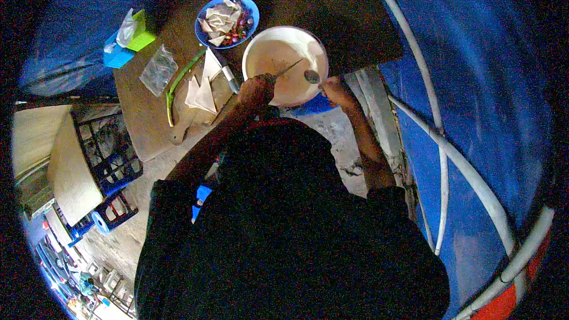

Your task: The person repeatedly scoops a paste from a white bowl with a spoon and spreads it onto triangular wrappers. They fold the wrappers into sealed packets and place them into a blue bowl. The process continues with multiple wrappers throughout the clip.

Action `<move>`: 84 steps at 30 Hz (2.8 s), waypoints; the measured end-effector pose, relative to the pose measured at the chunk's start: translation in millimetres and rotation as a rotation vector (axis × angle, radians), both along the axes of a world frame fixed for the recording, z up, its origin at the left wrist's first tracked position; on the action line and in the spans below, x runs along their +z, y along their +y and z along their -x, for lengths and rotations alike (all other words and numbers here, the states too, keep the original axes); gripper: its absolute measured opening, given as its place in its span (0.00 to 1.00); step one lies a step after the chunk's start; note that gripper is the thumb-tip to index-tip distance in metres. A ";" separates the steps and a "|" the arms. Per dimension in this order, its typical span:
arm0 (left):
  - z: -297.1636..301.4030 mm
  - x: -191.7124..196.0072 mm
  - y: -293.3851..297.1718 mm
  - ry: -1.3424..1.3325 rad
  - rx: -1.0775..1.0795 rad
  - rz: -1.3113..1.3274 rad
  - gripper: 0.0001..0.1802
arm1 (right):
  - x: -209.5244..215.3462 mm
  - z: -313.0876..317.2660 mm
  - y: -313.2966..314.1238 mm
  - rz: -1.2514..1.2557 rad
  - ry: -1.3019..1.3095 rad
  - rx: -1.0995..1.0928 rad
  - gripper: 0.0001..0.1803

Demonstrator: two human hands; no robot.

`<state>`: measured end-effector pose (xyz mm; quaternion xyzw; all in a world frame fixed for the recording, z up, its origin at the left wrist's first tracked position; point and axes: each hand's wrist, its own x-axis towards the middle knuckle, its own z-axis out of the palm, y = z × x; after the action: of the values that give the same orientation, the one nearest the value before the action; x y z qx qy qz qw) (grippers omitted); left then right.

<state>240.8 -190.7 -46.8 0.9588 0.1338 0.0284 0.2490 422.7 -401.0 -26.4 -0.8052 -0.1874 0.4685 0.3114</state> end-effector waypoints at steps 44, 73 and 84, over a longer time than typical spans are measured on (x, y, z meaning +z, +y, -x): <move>31.1 -91.0 49.6 -0.450 0.192 1.296 0.28 | -42.7 21.1 114.8 -0.547 -0.760 0.215 0.17; 155.6 -77.8 86.1 -0.137 0.988 -0.126 0.36 | 6.2 74.6 65.9 -0.367 -0.059 -0.114 0.14; 152.8 -99.7 92.6 -0.182 1.104 -0.318 0.44 | 7.7 84.5 59.2 -0.247 -0.022 -0.210 0.15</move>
<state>88.1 -98.1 -146.6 0.7663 0.5862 0.2561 0.0606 338.2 -341.8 -18.7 -0.7809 -0.1619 0.3979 0.4535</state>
